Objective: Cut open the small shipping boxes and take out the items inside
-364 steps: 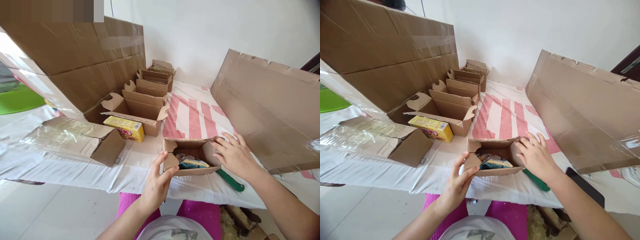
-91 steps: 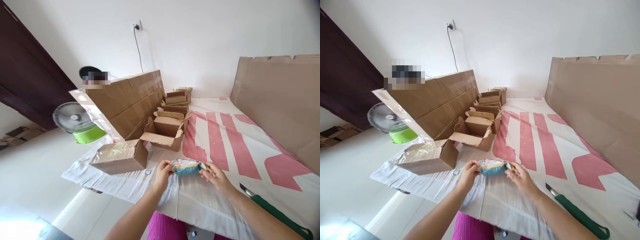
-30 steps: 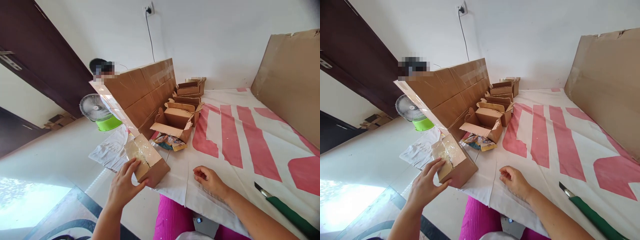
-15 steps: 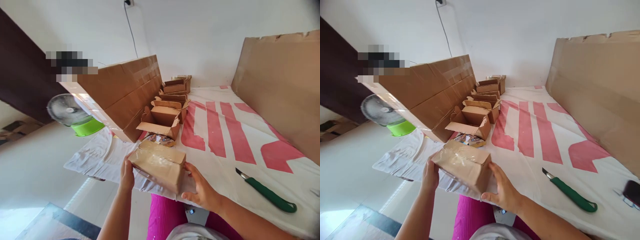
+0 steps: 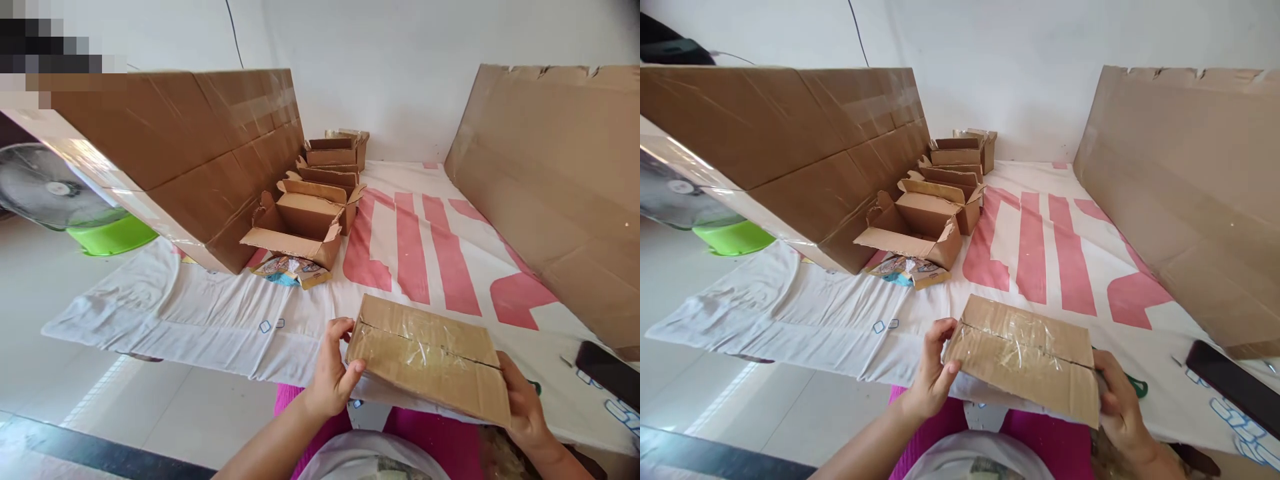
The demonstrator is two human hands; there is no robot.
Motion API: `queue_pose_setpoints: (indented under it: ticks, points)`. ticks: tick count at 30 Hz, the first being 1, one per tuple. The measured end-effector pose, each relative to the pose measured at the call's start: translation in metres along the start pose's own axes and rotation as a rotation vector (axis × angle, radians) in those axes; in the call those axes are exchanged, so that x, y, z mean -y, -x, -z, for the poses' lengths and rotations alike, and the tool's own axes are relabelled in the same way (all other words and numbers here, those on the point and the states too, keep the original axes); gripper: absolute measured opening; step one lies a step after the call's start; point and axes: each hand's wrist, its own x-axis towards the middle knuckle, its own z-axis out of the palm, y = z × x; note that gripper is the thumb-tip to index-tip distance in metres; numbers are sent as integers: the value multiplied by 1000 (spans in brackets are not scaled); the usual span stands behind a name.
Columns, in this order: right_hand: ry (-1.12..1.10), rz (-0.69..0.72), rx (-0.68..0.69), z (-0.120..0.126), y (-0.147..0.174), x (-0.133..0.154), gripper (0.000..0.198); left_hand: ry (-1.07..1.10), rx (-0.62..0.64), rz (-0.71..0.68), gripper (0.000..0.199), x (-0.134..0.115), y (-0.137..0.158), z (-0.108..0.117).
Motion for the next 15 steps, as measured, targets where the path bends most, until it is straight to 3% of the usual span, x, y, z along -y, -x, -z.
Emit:
queue_pose_setpoints:
  ticks: [3,6,10,13,15]
  points:
    - [339,-34,-25,11,-9,-5,38,-73,-25,-103,36,2,0,-7]
    - [549,-46,66,14,-19,-8,36,-113,-82,-192,32,9,-2,-11]
    - [645,-63,124,17,-33,-15,37,-108,-169,-280,36,22,-5,-13]
    - [705,-84,-9,31,-51,-10,42,-120,-174,-289,36,24,-5,-16]
    - [747,-77,-119,45,-68,9,44,-106,-167,-294,36,22,-5,-18]
